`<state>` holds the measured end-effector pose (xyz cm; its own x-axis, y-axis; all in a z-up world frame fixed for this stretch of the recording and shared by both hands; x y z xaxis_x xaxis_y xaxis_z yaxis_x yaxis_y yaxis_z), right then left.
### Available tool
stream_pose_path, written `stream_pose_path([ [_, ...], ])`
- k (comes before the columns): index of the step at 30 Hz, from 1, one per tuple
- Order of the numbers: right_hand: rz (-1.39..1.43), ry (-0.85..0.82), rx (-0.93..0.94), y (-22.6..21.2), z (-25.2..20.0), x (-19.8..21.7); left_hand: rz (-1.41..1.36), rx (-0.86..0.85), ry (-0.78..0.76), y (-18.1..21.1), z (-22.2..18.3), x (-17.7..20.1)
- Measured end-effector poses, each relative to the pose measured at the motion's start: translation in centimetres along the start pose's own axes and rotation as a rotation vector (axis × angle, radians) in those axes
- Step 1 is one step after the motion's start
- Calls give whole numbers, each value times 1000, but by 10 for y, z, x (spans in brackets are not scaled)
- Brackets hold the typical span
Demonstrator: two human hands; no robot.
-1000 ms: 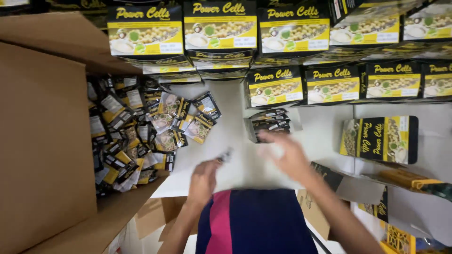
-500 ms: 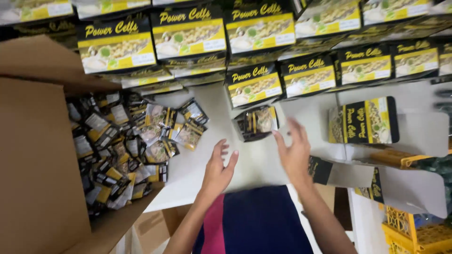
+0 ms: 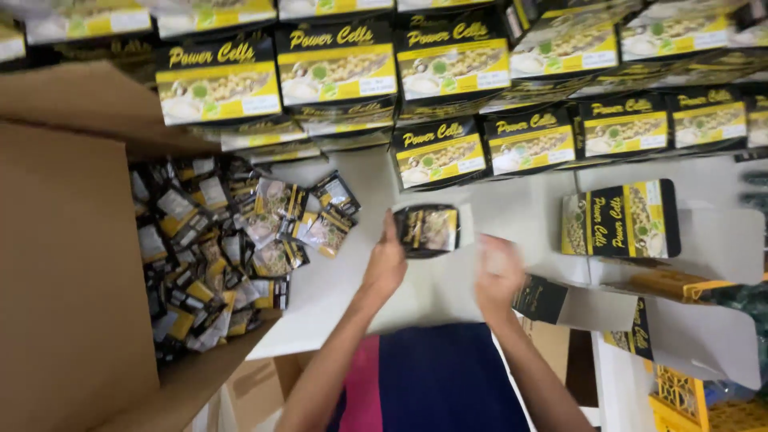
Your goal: The person picks up small food pouches from a large cardboard box and inserts them into empty product boxes displayed on a table.
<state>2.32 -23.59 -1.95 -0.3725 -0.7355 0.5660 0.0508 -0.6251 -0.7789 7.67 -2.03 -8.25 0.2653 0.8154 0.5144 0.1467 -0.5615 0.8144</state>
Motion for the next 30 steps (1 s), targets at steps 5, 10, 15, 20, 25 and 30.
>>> stream_pose_path([
  [5, 502, 120, -357, 49, -2, 0, -154, -114, 9, -10, -40, 49],
  [10, 215, -334, -335, 80, -4, -52, -349, -131, 122, -20, -32, 56],
  [15, -19, -324, -255, -3, 34, -52, -109, -34, 165, 5, -8, 66],
  [20, -110, -305, -150, -8, 44, -41, 4, -279, 229, -6, 9, 65],
  [25, -228, -545, 424, 17, 21, -45, 110, -444, 44, -55, 11, 45],
  [30, -440, -704, 671, -58, 29, -35, 490, -676, -45, -11, -24, 72],
])
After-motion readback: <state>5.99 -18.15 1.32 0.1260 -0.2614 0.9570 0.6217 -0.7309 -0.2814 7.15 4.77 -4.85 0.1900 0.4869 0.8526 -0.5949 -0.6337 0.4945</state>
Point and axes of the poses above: each hand's wrist, its own z-axis towards the middle knuckle, its own x-axis out of the back of the hand, y = z × x, the point moved 5 cm from there along z, towards the middle knuckle, and after that the axes turned 2 degrees about y, right-handed, at the moved point
